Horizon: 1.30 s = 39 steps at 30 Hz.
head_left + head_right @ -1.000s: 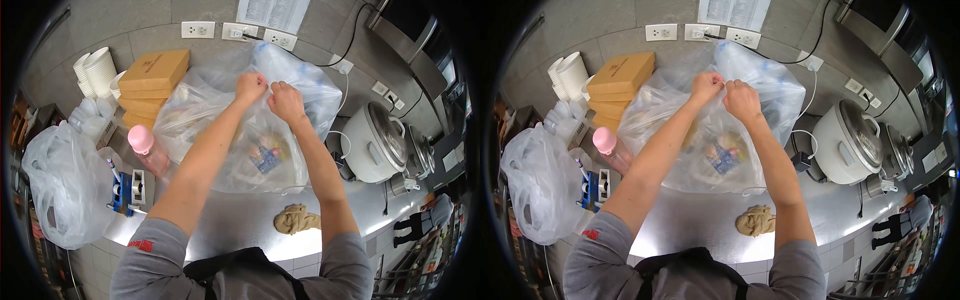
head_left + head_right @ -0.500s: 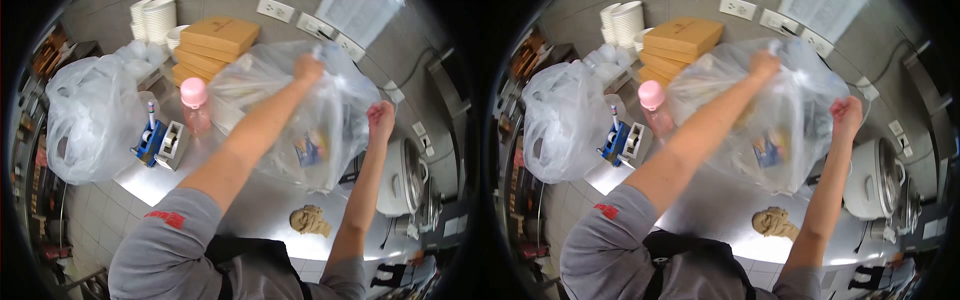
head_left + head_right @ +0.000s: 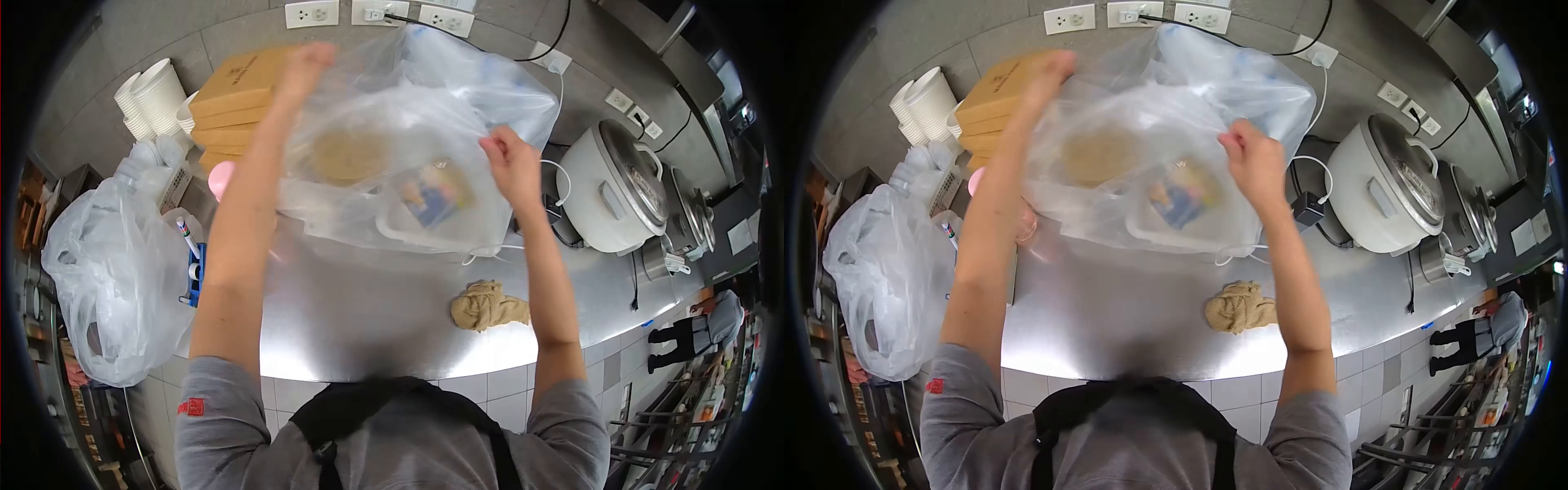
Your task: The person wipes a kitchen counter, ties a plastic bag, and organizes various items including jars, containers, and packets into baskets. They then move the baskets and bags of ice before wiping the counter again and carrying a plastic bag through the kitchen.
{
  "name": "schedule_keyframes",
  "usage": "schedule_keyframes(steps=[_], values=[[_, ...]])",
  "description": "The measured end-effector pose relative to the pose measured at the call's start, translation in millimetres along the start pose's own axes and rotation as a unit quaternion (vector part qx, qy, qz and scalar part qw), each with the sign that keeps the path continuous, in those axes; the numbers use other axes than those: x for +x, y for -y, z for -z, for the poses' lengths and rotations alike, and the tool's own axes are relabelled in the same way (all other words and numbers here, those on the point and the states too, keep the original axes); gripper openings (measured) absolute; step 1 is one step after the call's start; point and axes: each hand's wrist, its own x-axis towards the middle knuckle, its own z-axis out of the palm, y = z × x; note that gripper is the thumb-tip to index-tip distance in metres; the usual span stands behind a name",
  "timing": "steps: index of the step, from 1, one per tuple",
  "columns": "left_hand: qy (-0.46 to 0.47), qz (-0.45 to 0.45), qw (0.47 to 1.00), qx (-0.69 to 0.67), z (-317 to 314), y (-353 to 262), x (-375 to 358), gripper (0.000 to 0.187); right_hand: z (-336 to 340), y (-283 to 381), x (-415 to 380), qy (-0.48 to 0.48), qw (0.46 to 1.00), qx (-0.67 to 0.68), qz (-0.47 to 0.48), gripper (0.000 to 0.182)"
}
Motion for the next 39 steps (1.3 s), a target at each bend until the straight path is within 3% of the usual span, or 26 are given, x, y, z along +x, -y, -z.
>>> schedule_keyframes(steps=[1,2,4,5,8,10,11,13,14,15,16,17,19,20,21,23,24,26,27,29,31,32,35,37,39], values=[[-0.025,0.041,0.999,-0.018,23,-6,5,0.03,20,-3,-3,0.098,0.995,0.002,-0.024,0.019],[-0.004,0.021,1.0,0.0,27,-17,5,0.03,21,-10,1,0.141,0.982,0.129,0.004,0.019],[0.039,-0.009,0.999,0.032,23,-36,-8,0.028,12,-31,6,0.229,0.9,0.367,0.058,0.02],[0.057,-0.048,0.997,-0.01,2,-39,-11,0.028,7,-33,19,0.198,0.872,0.44,-0.077,0.021],[0.086,-0.12,0.986,-0.082,-89,-42,-29,0.027,-39,-54,67,0.025,0.869,0.371,-0.327,0.021],[0.212,-0.054,0.966,0.138,-116,-62,-39,0.026,-59,-29,77,0.09,0.856,0.386,-0.332,0.018],[0.184,-0.075,0.971,0.134,-112,-67,-44,0.026,-66,-23,83,0.123,0.849,0.392,-0.332,0.016],[0.13,-0.112,0.977,0.127,-105,-71,-51,0.025,-69,-69,120,0.134,0.935,0.237,-0.227,0.016],[0.1,-0.086,0.981,0.14,-92,-69,-47,0.026,-65,-94,140,0.137,0.962,0.158,-0.175,0.016],[0.07,-0.059,0.984,0.153,-72,-66,-44,0.027,-52,-107,154,0.027,0.905,0.324,-0.274,0.014],[0.046,-0.052,0.989,0.13,-50,-64,-47,0.024,-33,-114,167,-0.083,0.8,0.472,-0.361,0.013],[0.022,-0.044,0.993,0.106,-31,-64,-56,0.022,-5,-109,179,-0.128,0.726,0.538,-0.41,0.015],[-0.047,-0.056,0.997,0.007,-12,-67,-80,0.015,22,-131,198,-0.1,0.726,0.615,-0.291,0.014],[-0.081,-0.06,0.994,-0.044,-6,-69,-92,0.012,31,-118,201,-0.174,0.667,0.652,-0.315,0.016],[-0.064,-0.12,0.988,-0.073,-2,-72,-100,0.009,40,-89,188,-0.231,0.759,0.553,-0.255,0.017],[-0.026,-0.236,0.962,-0.134,5,-78,-116,0.004,45,-45,158,-0.219,0.844,0.484,-0.076,0.015],[0.014,-0.214,0.956,-0.201,10,-86,-125,0.004,41,-29,140,-0.206,0.874,0.44,0.017,0.015],[0.09,-0.163,0.925,-0.331,19,-105,-139,0.006,20,-7,84,0.046,0.957,0.258,0.121,0.027],[0.131,-0.17,0.913,-0.347,23,-107,-142,0.006,13,19,60,0.031,0.94,0.152,0.303,0.022],[0.214,-0.185,0.883,-0.374,35,-108,-149,0.008,6,29,29,0.08,0.905,0.033,0.416,0.018],[0.386,-0.138,0.844,-0.347,55,-107,-146,0.009,-5,13,11,0.208,0.929,0.011,0.305,0.018],[0.467,-0.113,0.813,-0.328,61,-106,-143,0.01,-8,10,12,0.196,0.944,0.024,0.265,0.017],[0.379,0.083,0.907,-0.16,40,-109,-126,0.016,-24,17,19,0.146,0.97,0.105,0.162,0.016],[0.115,-0.023,0.993,-0.008,1,-91,-107,0.017,-49,32,20,0.09,0.966,0.215,0.116,0.014],[0.035,-0.049,0.996,0.059,-33,-78,-93,0.015,-70,30,25,0.074,0.98,0.167,0.082,0.014]])
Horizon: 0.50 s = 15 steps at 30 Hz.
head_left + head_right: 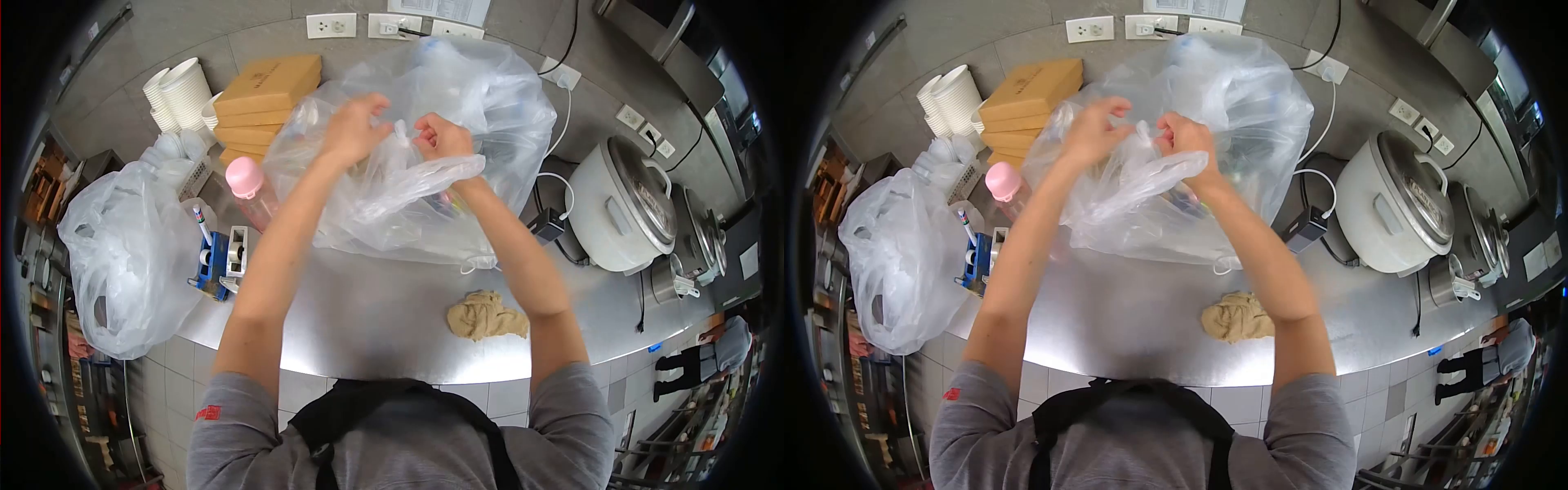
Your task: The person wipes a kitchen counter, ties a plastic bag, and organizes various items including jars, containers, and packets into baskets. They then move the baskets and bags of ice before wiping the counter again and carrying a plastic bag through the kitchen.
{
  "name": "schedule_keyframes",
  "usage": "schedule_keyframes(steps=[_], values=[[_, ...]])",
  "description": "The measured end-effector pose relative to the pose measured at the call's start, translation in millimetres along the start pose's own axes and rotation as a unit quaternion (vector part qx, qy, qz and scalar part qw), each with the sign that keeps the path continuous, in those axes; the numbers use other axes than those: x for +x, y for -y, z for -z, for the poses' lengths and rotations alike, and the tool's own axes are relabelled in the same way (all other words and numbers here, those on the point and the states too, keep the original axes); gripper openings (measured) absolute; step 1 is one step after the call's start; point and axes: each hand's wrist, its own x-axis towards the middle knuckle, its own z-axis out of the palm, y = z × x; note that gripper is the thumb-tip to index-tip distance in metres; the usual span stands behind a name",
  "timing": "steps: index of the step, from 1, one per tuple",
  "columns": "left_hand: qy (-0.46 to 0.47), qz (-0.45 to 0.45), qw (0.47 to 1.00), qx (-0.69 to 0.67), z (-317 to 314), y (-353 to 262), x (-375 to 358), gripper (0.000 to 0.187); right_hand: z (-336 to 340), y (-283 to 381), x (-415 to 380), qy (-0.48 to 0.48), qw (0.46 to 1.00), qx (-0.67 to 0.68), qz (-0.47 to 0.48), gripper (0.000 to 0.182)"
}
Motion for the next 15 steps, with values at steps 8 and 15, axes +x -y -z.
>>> schedule_keyframes(steps=[8,15], values=[[0.149,0.137,0.96,-0.193,-26,20,3,0.011,-2,-4,-10,-0.014,0.998,-0.027,0.051,0.02],[0.024,0.048,0.966,-0.255,-27,4,-14,0.023,4,1,-7,0.057,0.998,0.027,-0.012,0.015]])
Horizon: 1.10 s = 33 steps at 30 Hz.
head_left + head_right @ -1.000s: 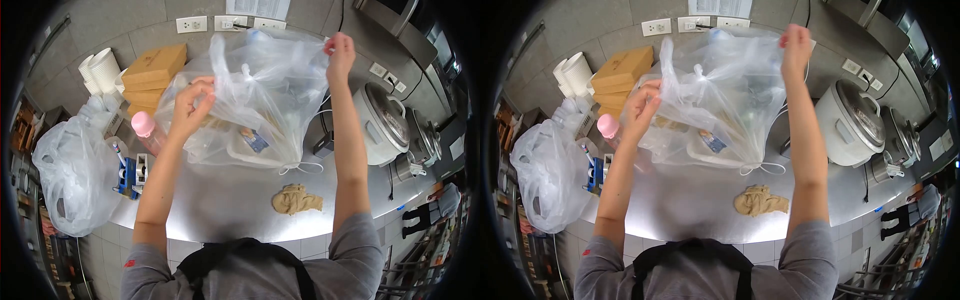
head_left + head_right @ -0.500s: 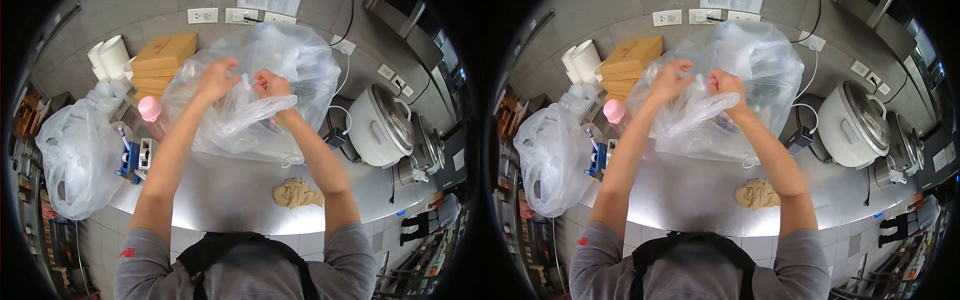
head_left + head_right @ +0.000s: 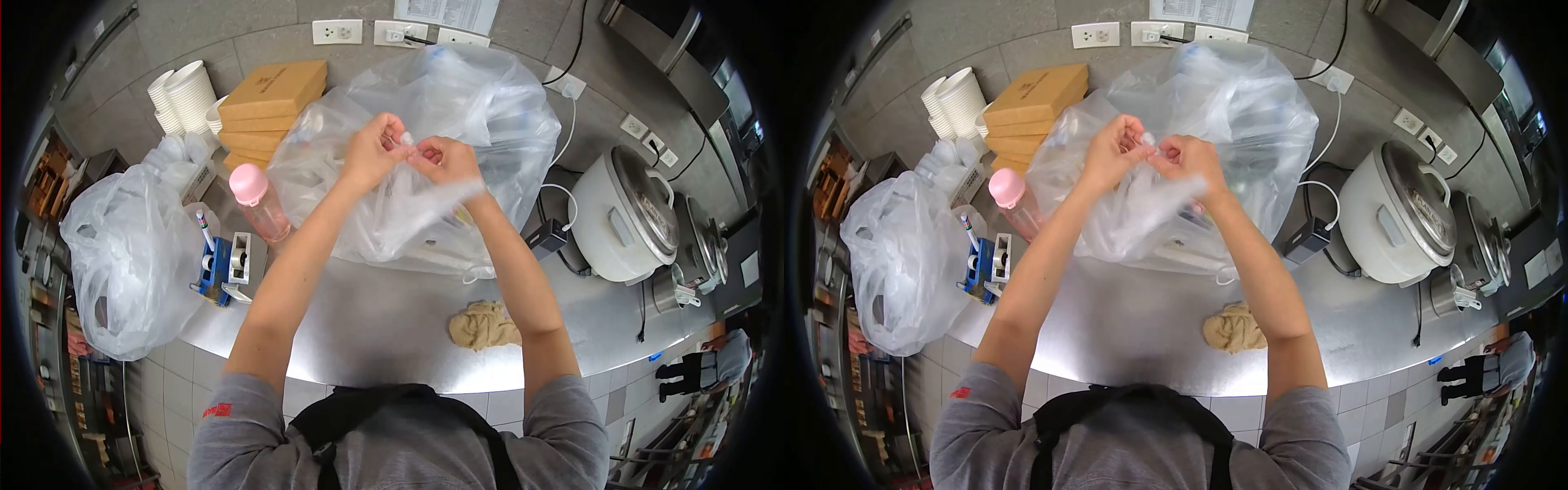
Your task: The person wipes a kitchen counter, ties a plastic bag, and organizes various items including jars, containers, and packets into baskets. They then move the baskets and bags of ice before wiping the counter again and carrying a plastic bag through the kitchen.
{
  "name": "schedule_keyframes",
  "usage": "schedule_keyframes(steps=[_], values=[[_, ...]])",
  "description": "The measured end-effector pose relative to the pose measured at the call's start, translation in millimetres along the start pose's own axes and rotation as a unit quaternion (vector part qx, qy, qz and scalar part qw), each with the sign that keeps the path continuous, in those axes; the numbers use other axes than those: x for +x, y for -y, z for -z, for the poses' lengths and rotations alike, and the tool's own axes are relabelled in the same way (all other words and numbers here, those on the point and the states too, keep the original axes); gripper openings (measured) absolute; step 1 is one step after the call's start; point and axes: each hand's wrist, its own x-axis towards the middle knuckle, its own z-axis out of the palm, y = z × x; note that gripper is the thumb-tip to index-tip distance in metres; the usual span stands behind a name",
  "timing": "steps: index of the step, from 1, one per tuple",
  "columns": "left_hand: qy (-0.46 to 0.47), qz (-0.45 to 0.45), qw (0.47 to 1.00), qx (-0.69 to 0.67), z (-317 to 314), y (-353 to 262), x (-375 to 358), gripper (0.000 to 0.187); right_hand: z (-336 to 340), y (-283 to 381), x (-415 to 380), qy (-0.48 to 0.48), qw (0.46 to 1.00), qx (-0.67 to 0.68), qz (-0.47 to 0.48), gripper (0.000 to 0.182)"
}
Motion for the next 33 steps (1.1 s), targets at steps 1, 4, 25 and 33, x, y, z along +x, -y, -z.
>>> schedule_keyframes(steps=[1,4,25,33], values=[[-0.001,-0.014,0.999,0.042,-2,-2,-6,0.027,0,-1,-1,0.013,0.999,0.02,-0.021,0.014],[-0.005,-0.07,0.984,0.164,-6,-5,-17,0.033,0,-4,2,0.01,0.999,-0.027,-0.032,0.011],[-0.072,-0.218,0.938,0.259,-2,-5,-5,0.017,15,14,26,0.077,0.995,-0.039,0.046,0.008],[-0.099,-0.064,0.984,0.133,-19,5,9,0.006,17,-2,32,0.078,0.992,-0.041,0.095,0.01]])
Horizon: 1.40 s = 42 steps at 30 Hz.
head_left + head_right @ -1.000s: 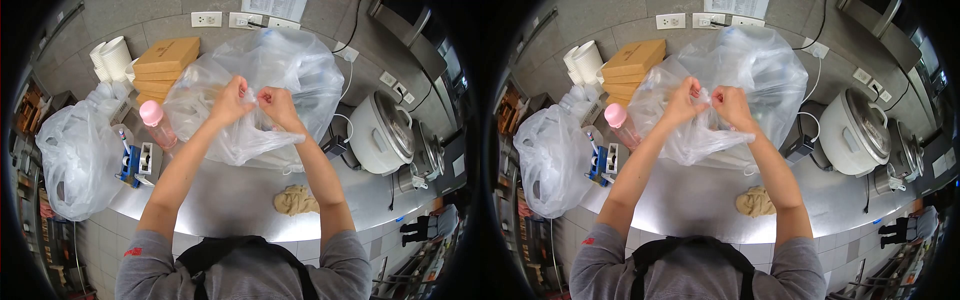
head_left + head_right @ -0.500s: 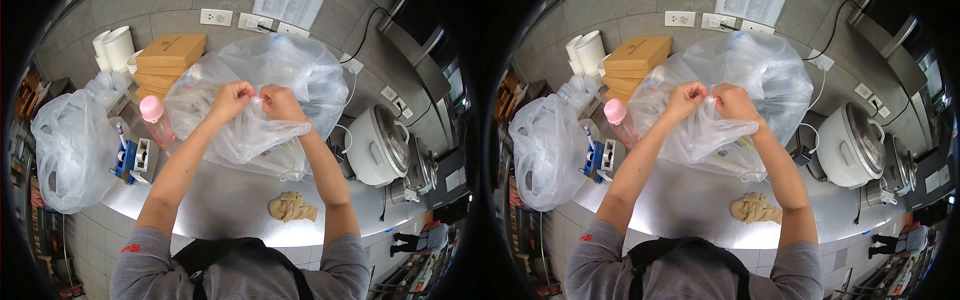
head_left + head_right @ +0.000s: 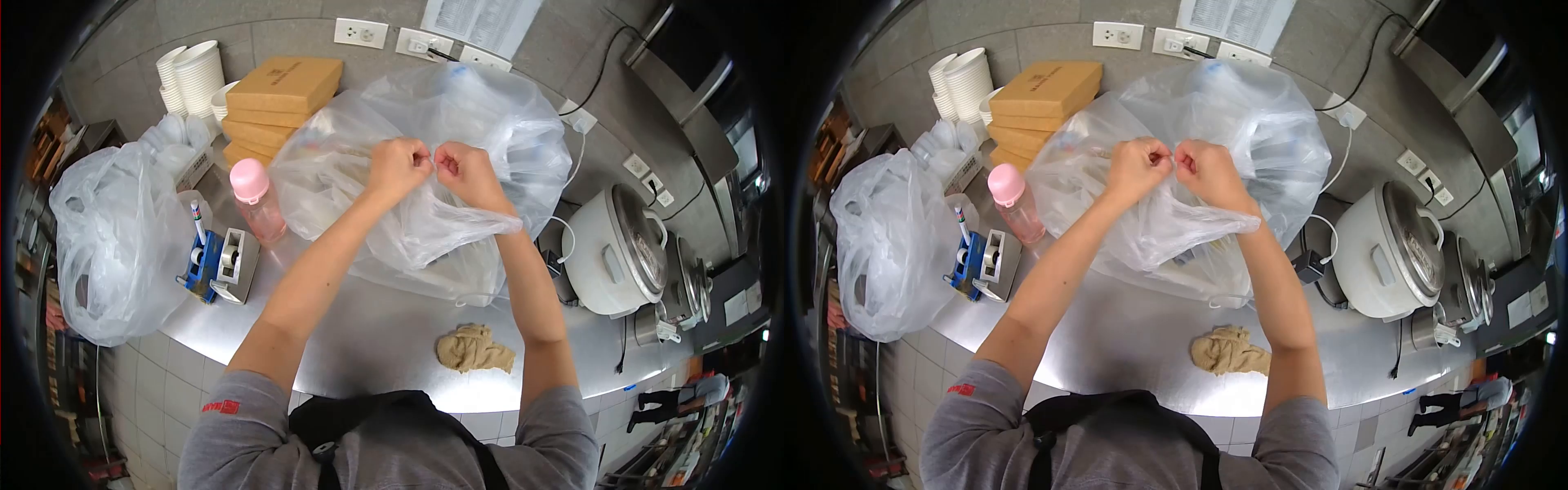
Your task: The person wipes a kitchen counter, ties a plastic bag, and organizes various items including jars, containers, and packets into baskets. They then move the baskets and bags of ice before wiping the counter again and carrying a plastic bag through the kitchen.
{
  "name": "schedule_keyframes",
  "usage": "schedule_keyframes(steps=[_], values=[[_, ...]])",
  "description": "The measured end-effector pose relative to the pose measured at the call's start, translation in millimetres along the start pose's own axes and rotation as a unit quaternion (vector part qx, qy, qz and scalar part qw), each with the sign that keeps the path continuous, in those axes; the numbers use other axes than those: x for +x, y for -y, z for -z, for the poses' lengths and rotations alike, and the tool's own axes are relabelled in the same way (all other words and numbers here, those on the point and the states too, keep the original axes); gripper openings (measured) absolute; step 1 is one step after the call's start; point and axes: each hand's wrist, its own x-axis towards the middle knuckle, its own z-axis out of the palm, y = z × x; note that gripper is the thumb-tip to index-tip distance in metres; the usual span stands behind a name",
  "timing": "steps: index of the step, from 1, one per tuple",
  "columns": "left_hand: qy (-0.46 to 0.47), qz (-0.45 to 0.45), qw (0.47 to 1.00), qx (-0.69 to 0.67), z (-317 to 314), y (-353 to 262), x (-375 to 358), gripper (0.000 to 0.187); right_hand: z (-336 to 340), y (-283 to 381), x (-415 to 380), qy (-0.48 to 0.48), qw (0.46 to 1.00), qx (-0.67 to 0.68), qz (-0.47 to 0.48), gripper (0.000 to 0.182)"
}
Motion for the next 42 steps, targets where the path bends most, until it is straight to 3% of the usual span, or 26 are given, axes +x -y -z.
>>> schedule_keyframes(steps=[4,7,10,13,16,19,22,25,27,30,33,34,36,40,42], values=[[0.02,-0.09,0.991,0.101,1,4,0,0.006,-3,11,2,-0.009,0.964,-0.231,0.131,0.011],[0.018,-0.122,0.989,0.083,1,5,0,0.005,5,7,8,0.08,0.971,-0.18,0.135,0.01],[0.004,-0.119,0.992,0.034,6,5,1,0.005,21,11,15,0.156,0.987,0.012,-0.041,0.01],[-0.015,-0.108,0.994,0.021,8,3,6,0.005,9,-2,15,0.101,0.992,0.074,-0.016,0.012],[0.0,-0.11,0.992,0.062,12,0,3,0.004,-2,4,21,0.019,0.979,-0.143,0.145,0.013],[0.017,-0.126,0.99,0.065,12,1,10,0.004,1,1,23,-0.007,0.974,-0.177,0.141,0.015],[0.015,-0.161,0.981,0.103,15,-3,10,0.006,21,5,29,0.113,0.993,-0.024,-0.026,0.014],[0.01,-0.197,0.966,0.165,13,5,11,0.007,19,-6,30,0.148,0.98,0.099,-0.092,0.015],[0.0,-0.21,0.959,0.191,14,9,14,0.006,15,-12,28,0.116,0.986,0.107,-0.06,0.017],[0.093,0.021,0.995,-0.02,20,-4,19,0.003,17,-17,30,0.094,0.977,0.178,-0.073,0.017],[0.094,0.142,0.956,-0.238,18,6,17,0.005,7,-26,31,0.076,0.964,0.233,-0.104,0.014],[0.087,0.133,0.96,-0.231,15,11,15,0.005,4,-23,34,0.069,0.961,0.245,-0.109,0.014],[0.066,0.114,0.967,-0.217,12,23,13,0.004,5,-16,33,0.034,0.997,0.064,0.014,0.014],[0.033,0.11,0.979,-0.166,7,25,11,0.004,4,-6,33,-0.009,0.963,-0.218,0.16,0.016],[0.006,0.078,0.993,-0.083,6,24,9,0.006,8,-3,33,0.044,0.967,-0.194,0.157,0.017]])
